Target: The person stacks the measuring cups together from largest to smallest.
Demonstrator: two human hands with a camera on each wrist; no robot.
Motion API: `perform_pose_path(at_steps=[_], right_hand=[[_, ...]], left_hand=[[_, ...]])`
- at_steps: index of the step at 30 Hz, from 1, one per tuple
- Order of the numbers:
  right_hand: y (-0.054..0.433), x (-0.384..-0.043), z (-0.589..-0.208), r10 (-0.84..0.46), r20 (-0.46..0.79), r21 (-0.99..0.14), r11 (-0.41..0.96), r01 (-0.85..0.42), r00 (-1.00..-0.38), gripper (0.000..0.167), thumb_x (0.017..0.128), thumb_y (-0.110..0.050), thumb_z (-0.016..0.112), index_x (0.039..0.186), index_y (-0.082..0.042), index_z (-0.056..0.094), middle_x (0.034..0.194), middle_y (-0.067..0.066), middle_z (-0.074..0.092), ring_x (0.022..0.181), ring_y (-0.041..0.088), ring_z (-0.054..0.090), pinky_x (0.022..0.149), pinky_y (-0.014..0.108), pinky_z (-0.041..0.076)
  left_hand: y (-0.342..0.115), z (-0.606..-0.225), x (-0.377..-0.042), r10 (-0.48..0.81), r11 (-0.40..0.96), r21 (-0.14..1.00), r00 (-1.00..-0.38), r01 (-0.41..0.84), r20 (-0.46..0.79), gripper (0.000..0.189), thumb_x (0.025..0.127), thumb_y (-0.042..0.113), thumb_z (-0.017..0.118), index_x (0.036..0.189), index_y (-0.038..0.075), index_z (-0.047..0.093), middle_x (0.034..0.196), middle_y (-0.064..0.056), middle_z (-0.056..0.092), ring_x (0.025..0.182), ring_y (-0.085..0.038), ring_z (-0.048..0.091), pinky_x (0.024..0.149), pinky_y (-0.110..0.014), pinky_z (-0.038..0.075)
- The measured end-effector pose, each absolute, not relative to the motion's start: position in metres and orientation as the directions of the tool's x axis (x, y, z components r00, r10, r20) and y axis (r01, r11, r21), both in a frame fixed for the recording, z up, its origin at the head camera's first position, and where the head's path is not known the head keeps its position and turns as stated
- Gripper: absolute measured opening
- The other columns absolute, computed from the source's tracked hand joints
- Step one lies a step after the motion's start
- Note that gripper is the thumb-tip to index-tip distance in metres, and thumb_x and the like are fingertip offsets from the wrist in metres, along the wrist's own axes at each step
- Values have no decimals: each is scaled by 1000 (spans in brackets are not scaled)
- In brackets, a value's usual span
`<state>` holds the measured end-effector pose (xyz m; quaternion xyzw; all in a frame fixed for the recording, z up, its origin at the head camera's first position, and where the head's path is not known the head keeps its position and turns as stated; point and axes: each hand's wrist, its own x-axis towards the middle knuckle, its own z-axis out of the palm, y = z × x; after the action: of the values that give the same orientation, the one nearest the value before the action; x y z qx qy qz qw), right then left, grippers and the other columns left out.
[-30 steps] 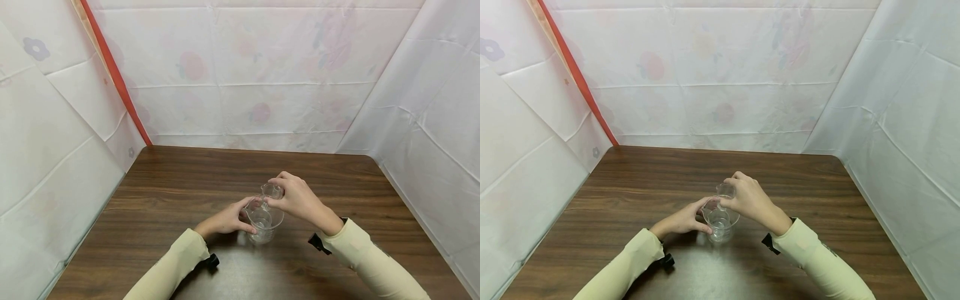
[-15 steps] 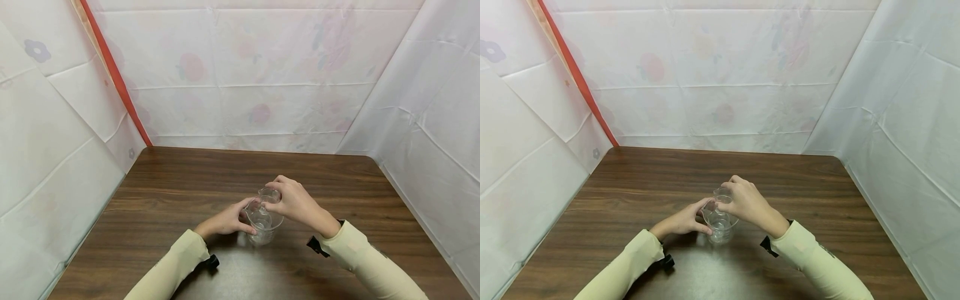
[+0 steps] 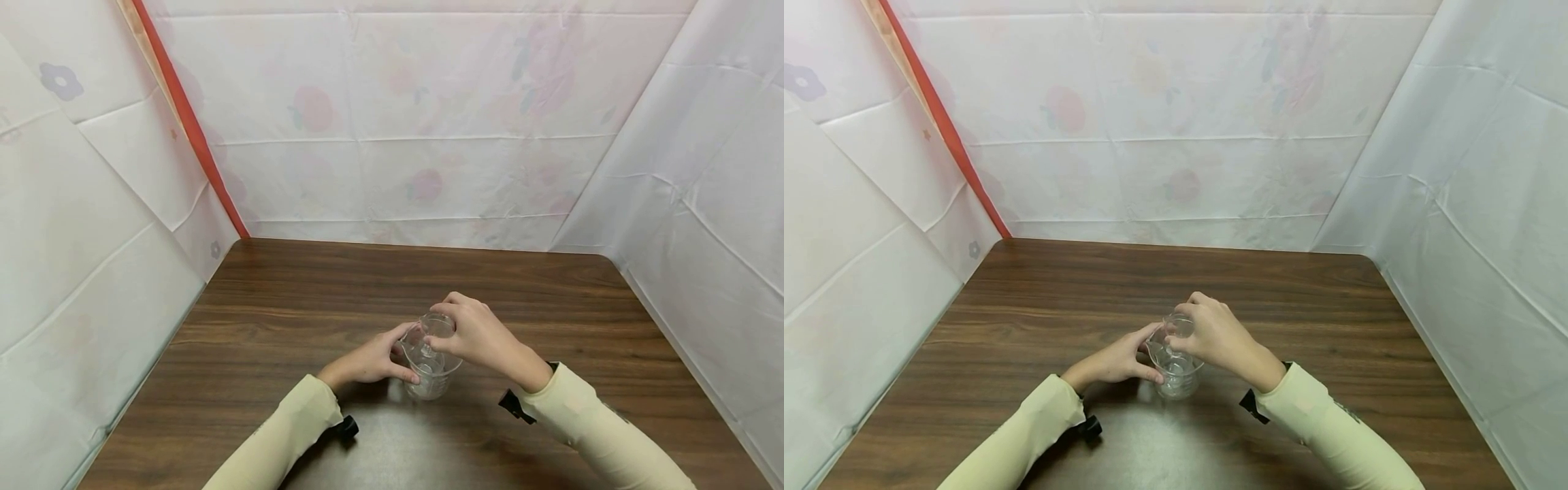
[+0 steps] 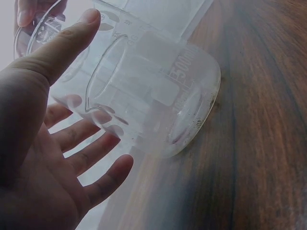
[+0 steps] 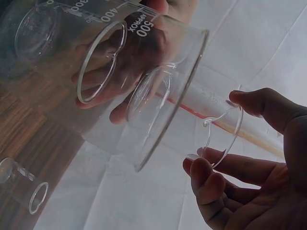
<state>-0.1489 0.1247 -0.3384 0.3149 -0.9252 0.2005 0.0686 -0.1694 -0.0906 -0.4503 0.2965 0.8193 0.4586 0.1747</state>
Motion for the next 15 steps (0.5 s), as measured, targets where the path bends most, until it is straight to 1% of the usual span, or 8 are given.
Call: perform_pose_path(at_steps=[5,9,12,15], right_hand=[[123,-148,-340,-557,223,-338,725,-599,-800,37,77,-24,80,107,-4,72,94,5,65,75,15,60,66,30,46],[122,-148,-341,-562,211,-349,721,-599,-800,36,77,-24,80,107,-5,72,92,5,64,75,16,60,66,29,46],[122,-148,-343,-564,214,-342,721,-602,-797,36,77,-25,81,106,-5,72,91,4,64,75,17,60,65,28,45],[121,-148,-344,-564,216,-335,724,-603,-797,36,76,-25,81,105,-5,73,90,3,64,76,17,60,66,30,46]], left_hand=[[-91,-450,-169,644,407,856,-765,319,-21,91,79,32,82,152,21,29,136,-8,56,100,-15,66,90,-33,52],[-90,-450,-169,651,394,863,-759,316,-19,90,79,32,82,152,21,29,136,-8,56,103,-17,66,91,-34,52],[-90,-451,-170,656,377,868,-755,324,-3,90,79,30,82,152,20,29,133,-7,59,102,-16,66,91,-33,52],[-90,-451,-170,659,366,869,-752,333,10,89,79,29,82,151,20,30,129,-7,61,100,-14,66,90,-31,52]])
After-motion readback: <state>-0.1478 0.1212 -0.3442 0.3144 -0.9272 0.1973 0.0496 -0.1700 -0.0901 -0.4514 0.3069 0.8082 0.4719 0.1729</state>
